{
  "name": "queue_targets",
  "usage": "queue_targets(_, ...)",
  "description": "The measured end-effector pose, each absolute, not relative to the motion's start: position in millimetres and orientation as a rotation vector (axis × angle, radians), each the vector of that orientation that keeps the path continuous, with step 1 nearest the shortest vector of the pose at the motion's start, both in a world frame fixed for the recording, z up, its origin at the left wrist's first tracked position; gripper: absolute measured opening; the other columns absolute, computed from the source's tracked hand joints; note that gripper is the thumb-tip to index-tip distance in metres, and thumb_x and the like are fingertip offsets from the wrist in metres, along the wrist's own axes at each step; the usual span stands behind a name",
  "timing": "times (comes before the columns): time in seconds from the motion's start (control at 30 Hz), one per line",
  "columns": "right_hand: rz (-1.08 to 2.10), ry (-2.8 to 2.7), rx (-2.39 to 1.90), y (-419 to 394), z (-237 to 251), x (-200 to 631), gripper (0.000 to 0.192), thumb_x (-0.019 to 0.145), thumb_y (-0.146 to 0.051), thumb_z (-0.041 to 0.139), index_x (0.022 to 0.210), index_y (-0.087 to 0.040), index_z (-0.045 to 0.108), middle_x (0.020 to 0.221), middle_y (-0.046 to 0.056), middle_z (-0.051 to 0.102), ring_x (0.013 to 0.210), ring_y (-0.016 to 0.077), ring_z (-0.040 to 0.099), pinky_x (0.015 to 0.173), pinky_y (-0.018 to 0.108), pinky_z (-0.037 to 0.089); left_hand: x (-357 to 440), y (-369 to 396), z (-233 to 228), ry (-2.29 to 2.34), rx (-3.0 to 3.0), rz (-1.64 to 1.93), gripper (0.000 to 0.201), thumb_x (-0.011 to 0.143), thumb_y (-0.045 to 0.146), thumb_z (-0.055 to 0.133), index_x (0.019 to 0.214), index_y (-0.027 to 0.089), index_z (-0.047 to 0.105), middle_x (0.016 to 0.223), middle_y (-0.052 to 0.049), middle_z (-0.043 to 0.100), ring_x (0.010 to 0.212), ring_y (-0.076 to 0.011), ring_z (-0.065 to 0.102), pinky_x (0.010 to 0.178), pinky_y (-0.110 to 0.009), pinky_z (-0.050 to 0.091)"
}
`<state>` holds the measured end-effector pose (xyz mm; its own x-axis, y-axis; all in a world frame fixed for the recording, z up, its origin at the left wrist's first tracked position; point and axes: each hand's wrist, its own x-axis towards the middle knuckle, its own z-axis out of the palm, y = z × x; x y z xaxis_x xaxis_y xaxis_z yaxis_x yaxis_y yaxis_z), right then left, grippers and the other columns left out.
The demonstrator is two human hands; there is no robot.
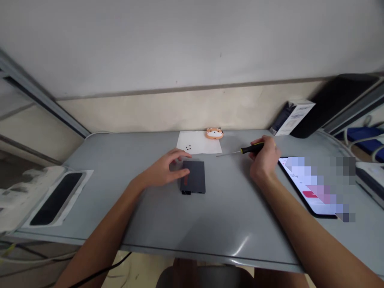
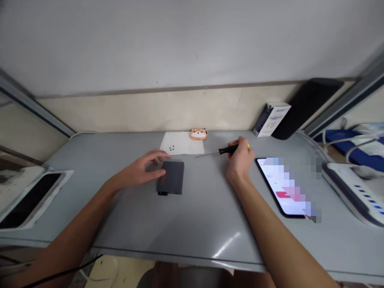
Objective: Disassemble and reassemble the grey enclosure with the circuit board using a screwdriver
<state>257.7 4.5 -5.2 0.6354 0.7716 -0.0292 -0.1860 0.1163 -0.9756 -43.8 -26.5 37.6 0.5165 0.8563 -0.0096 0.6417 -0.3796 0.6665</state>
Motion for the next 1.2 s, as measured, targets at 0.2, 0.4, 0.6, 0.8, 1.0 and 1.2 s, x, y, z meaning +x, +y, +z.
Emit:
queue_targets(0.2, 0.651, -0.914, -1.084, -14.2, 5.1, 247.9, 0.034, 0.079, -0.038, 0.057, 0.048, -0.025, 0.047, 0.049, -0.001, 0.043, 0.052, 0.0151, 0.042, 0.052, 0.032, 0.03, -36.6, -37.7, 34.7, 1.157, 2.098, 0.307, 0.067, 0.085, 0.051, 0.077, 0.147, 0.032, 0.059, 0.14, -0.008, 0.062, 0.13, -0.0312, 0.06, 0.113, -0.049, 0.049)
queue_targets(0.4, 0.7, -1.33, -1.027, -39.0, 22.5, 232.6, 0.039, 0.078, -0.03, 0.055, 0.041, -0.022, 0.05, 0.043, -0.002, 0.041, 0.045, 0.0108, 0.039, 0.047, 0.029, 0.026, -20.8, -47.6, 36.7, 1.348, 2.164, 0.213, 0.089, 0.078, 0.062, 0.082, 0.156, 0.031, 0.053, 0.15, -0.01, 0.063, 0.14, -0.0419, 0.054, 0.116, -0.057, 0.045)
queue_targets(0.6, 0.64, -1.428, -0.999, -47.3, 28.6, 228.1, 0.041, 0.083, -0.027, 0.052, 0.043, -0.021, 0.048, 0.043, -0.003, 0.041, 0.043, 0.0087, 0.037, 0.045, 0.027, 0.026, -28.7, -51.3, 38.6, 1.296, 2.145, 0.102, 0.076, 0.074, 0.045, 0.089, 0.142, 0.033, 0.058, 0.136, -0.005, 0.069, 0.128, -0.0364, 0.062, 0.104, -0.05, 0.054)
queue_targets(0.8, 0.496, -1.452, -1.021, -47.9, 33.1, 228.9, 0.042, 0.084, -0.025, 0.049, 0.043, -0.022, 0.044, 0.042, -0.004, 0.038, 0.041, 0.008, 0.035, 0.044, 0.026, 0.027, -0.3, -55.3, 19.2, 1.341, 2.312, 0.32, 0.066, 0.073, 0.048, 0.09, 0.126, 0.025, 0.058, 0.134, -0.01, 0.056, 0.127, -0.0347, 0.058, 0.111, -0.054, 0.05)
queue_targets(1.0, 0.302, -1.424, -1.011, -44.6, 34.7, 235.3, 0.042, 0.087, -0.022, 0.049, 0.045, -0.022, 0.043, 0.042, -0.004, 0.041, 0.04, 0.008, 0.037, 0.043, 0.026, 0.027, 8.0, -53.5, 9.9, 1.358, 2.356, 0.43, 0.062, 0.074, 0.047, 0.089, 0.123, 0.024, 0.059, 0.128, -0.011, 0.059, 0.122, -0.0366, 0.059, 0.11, -0.058, 0.049)
queue_targets(1.2, 0.139, -1.191, -0.868, -44.7, 30.7, 235.5, 0.041, 0.093, -0.015, 0.048, 0.052, -0.021, 0.051, 0.047, -0.004, 0.048, 0.042, 0.0089, 0.042, 0.045, 0.026, 0.03, -14.5, -46.0, 21.0, 1.226, 2.147, 0.357, 0.074, 0.078, 0.038, 0.085, 0.142, 0.03, 0.05, 0.147, -0.009, 0.053, 0.137, -0.0334, 0.055, 0.117, -0.053, 0.048)
